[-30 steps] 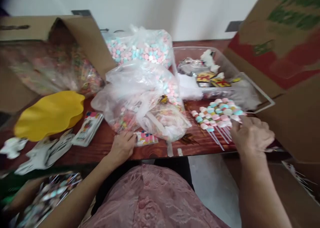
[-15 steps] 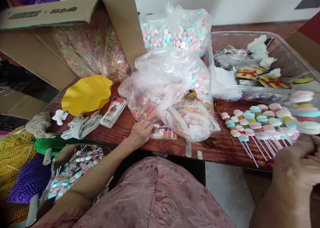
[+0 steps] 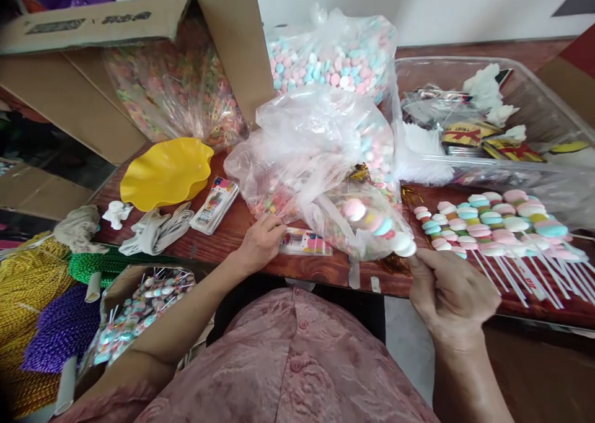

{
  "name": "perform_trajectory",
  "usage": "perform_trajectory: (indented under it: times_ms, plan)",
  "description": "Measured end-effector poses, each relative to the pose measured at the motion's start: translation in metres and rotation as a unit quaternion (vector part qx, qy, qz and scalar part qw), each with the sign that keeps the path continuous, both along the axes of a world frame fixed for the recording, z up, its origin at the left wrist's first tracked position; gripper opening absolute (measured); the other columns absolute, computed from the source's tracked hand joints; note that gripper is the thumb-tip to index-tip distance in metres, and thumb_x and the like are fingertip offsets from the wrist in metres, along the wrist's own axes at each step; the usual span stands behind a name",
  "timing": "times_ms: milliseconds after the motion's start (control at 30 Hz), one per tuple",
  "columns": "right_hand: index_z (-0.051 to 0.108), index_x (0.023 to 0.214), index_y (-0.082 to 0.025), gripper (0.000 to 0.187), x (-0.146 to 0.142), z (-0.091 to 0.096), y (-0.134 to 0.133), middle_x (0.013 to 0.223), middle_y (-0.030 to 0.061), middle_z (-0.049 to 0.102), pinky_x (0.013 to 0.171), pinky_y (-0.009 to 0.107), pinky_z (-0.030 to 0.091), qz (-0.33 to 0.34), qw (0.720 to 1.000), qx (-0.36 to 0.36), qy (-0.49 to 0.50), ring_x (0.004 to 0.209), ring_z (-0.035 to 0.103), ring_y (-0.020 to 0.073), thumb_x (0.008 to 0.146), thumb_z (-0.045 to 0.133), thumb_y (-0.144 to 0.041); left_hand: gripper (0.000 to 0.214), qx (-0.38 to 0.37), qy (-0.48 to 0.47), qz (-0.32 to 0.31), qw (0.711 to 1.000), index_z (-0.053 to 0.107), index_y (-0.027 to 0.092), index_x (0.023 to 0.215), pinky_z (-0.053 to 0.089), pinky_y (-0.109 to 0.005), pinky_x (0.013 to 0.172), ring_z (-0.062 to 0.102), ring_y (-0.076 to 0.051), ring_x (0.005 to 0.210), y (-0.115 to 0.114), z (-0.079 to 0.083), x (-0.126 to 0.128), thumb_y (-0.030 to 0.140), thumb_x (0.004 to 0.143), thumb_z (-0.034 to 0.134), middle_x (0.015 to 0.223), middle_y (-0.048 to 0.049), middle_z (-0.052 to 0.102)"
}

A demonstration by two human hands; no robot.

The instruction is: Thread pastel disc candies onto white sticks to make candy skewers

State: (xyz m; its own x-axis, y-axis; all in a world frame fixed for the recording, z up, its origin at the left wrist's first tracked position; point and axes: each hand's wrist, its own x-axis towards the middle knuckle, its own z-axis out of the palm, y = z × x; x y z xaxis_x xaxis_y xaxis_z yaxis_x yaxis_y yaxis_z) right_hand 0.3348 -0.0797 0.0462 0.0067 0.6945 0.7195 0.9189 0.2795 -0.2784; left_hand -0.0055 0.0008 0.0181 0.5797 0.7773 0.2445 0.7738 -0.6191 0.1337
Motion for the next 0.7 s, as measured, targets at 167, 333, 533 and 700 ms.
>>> perform_trajectory:
  times_ms: [167, 333, 533, 700]
  plan:
    - [0.067, 0.094, -0.024, 0.018, -0.02, 0.007, 0.006, 0.078, 0.0044, 0.072, 0.065, 0.03, 0.054, 0.108, 0.994, 0.021, -0.027, 0.068, 0.069, 0.0186, 0.08, 0.068, -0.013, 0.026, 0.0, 0.002, -0.021, 1.0, 0.065, 0.014, 0.08, 0.048, -0.038, 0.079, 0.055, -0.023, 0.087, -0.012, -0.009, 0.01, 0.005, 0.088, 0.042, 0.085, -0.0111, 0.062]
    - [0.067, 0.093, -0.02, 0.016, -0.02, 0.006, 0.002, 0.079, 0.0057, 0.071, 0.068, 0.029, 0.055, 0.146, 0.989, -0.014, 0.001, 0.07, 0.069, 0.0179, 0.081, 0.068, -0.01, 0.021, -0.033, -0.001, 0.023, 0.999, 0.066, 0.013, 0.092, 0.049, -0.033, 0.081, 0.056, -0.021, 0.09, -0.022, -0.007, 0.01, 0.01, 0.093, 0.046, 0.094, -0.0097, 0.065]
    - [0.066, 0.096, -0.018, 0.015, -0.024, 0.007, 0.0, 0.077, 0.003, 0.068, 0.061, 0.025, 0.05, 0.191, 0.978, -0.079, 0.03, 0.066, 0.064, 0.0136, 0.084, 0.065, -0.008, 0.02, -0.056, -0.077, 0.038, 0.995, 0.067, 0.016, 0.082, 0.047, -0.031, 0.077, 0.057, -0.018, 0.083, -0.02, -0.007, 0.003, 0.012, 0.092, 0.051, 0.086, -0.007, 0.065]
    - [0.066, 0.095, -0.018, 0.012, -0.029, -0.003, 0.003, 0.078, 0.0022, 0.067, 0.064, 0.026, 0.051, 0.209, 0.973, -0.095, 0.016, 0.066, 0.065, 0.0136, 0.085, 0.064, -0.011, 0.014, -0.088, -0.265, 0.046, 0.959, 0.064, 0.017, 0.072, 0.044, -0.025, 0.066, 0.057, -0.013, 0.069, -0.011, -0.02, -0.002, 0.015, 0.086, 0.064, 0.071, -0.0006, 0.061]
